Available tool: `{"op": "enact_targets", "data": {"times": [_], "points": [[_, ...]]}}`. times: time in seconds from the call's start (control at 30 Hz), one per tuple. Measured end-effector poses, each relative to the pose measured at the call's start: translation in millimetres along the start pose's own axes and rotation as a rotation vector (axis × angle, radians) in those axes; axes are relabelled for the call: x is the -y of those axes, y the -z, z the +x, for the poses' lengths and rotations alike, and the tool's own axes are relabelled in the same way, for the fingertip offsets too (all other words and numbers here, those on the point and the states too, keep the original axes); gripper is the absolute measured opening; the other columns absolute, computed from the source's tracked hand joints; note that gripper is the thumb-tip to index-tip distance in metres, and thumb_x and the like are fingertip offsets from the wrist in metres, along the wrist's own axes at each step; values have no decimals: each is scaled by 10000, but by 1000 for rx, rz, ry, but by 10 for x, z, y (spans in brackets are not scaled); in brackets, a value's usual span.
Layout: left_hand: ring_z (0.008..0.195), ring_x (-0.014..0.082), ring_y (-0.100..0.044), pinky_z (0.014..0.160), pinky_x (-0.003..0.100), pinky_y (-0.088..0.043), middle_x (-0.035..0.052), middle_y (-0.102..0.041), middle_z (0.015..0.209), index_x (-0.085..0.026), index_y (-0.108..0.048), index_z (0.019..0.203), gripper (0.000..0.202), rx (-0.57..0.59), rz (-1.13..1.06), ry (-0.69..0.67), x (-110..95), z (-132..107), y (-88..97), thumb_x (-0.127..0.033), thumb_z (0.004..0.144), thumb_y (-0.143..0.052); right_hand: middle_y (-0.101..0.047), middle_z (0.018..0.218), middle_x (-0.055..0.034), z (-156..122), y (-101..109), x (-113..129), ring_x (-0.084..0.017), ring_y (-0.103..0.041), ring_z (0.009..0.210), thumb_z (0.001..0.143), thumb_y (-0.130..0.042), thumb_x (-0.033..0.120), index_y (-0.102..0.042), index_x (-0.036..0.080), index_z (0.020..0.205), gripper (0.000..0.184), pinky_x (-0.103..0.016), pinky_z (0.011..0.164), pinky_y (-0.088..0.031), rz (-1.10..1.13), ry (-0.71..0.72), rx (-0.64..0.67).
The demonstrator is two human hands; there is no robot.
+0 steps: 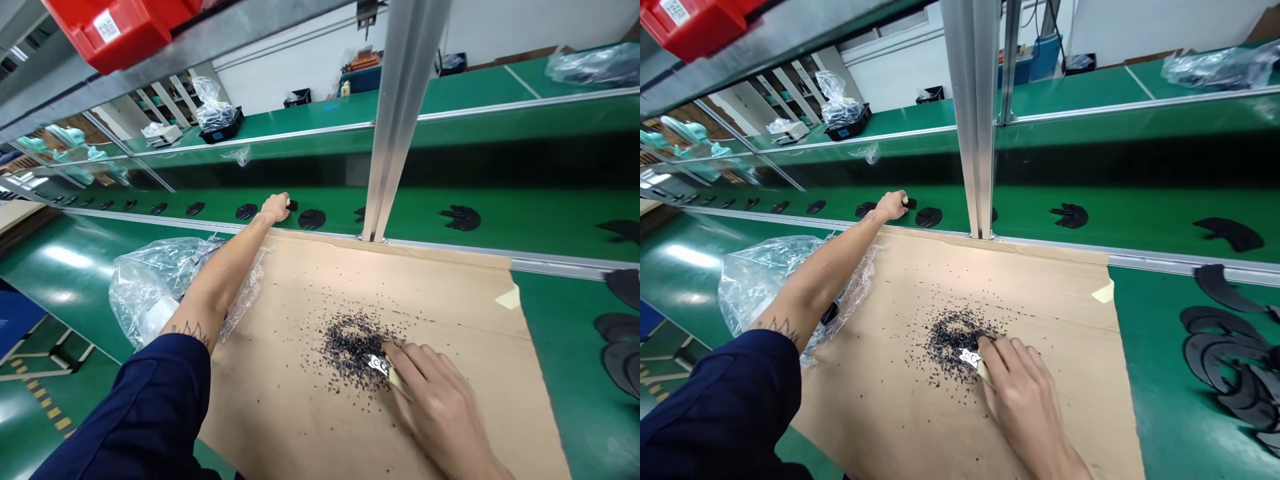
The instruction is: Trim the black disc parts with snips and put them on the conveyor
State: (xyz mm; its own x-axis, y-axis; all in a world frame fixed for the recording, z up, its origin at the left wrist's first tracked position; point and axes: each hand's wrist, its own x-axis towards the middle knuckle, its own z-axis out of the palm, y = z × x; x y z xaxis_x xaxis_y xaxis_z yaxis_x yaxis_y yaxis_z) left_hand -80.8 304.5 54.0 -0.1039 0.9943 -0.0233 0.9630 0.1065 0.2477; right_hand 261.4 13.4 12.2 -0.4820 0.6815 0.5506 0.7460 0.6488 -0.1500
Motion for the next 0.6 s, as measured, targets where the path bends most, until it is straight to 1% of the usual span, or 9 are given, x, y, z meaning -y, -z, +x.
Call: {"op": "enact_targets", "data": {"times": [0.07, 0.13, 0.23, 0.3, 0.37, 0.4, 0.47, 0.5, 0.6], "points": [[1110, 280, -674, 1008, 446, -520, 129, -726, 1107, -126, -678, 1099, 214, -32, -29, -3, -47, -52, 77, -163, 888, -678, -747, 892, -96, -10, 4, 5, -216, -665, 767, 891, -506, 17, -686, 138, 1086, 291, -335, 655, -532, 22, -10, 10], [1056, 270, -689, 993, 407, -516, 124, -743, 1033, -116, -677, 1079, 245, -56, -81, -65, -133, -168, 196, -73, 849, -604, -740, 877, -92, -22, 2, 20, -212, -661, 756, 889, -512, 19, -693, 139, 1103, 305, -334, 646, -538, 70, -28, 3], [947, 198, -714, 928, 312, -543, 67, -748, 967, -130, -681, 1056, 256, -45, -176, -206, -269, -555, 371, -74, 839, -556, -713, 890, -92, -27, -12, 63, -210, -659, 760, 891, -518, 17, -682, 138, 1208, 377, -329, 633, -550, 187, -67, -61], [904, 161, -726, 865, 263, -566, 38, -755, 963, -153, -688, 1019, 219, 22, -282, -374, -335, -1000, 413, -102, 840, -572, -682, 949, -99, -11, -17, 108, -196, -658, 761, 911, -546, 45, -643, 156, 1320, 434, -305, 610, -552, 277, -103, -139], [920, 168, -740, 833, 276, -600, 55, -768, 1016, -156, -688, 1022, 206, 198, -512, -738, -394, -1548, 364, -118, 872, -552, -653, 1055, -123, 22, -13, 161, -197, -672, 798, 935, -615, 135, -599, 180, 1399, 466, -306, 630, -570, 339, -160, -211], [934, 172, -744, 830, 285, -613, 56, -769, 1035, -167, -689, 1041, 218, 296, -583, -875, -428, -1826, 311, -122, 896, -531, -646, 1099, -134, 42, -9, 188, -211, -685, 839, 938, -649, 193, -596, 191, 1402, 467, -321, 668, -585, 364, -186, -226], [880, 143, -748, 771, 241, -622, 6, -770, 968, -218, -699, 997, 185, 380, -589, -919, -493, -2309, 190, -125, 912, -563, -670, 1108, -125, 80, -11, 234, -239, -706, 909, 940, -677, 275, -649, 216, 1302, 368, -347, 756, -600, 438, -200, -187], [867, 129, -746, 760, 231, -627, -11, -770, 964, -247, -690, 1042, 220, 426, -600, -913, -510, -2488, 142, -109, 924, -567, -694, 1060, -103, 92, -20, 253, -237, -713, 899, 944, -673, 293, -676, 231, 1212, 275, -340, 766, -598, 488, -191, -149], [887, 103, -744, 789, 210, -630, -32, -774, 1019, -282, -644, 1155, 202, 471, -389, -776, -399, -2730, 154, -186, 984, -593, -713, 839, -25, 93, -75, 294, -179, -679, 671, 952, -661, 321, -679, 251, 1006, 90, -279, 618, -556, 604, -203, -74]]}}
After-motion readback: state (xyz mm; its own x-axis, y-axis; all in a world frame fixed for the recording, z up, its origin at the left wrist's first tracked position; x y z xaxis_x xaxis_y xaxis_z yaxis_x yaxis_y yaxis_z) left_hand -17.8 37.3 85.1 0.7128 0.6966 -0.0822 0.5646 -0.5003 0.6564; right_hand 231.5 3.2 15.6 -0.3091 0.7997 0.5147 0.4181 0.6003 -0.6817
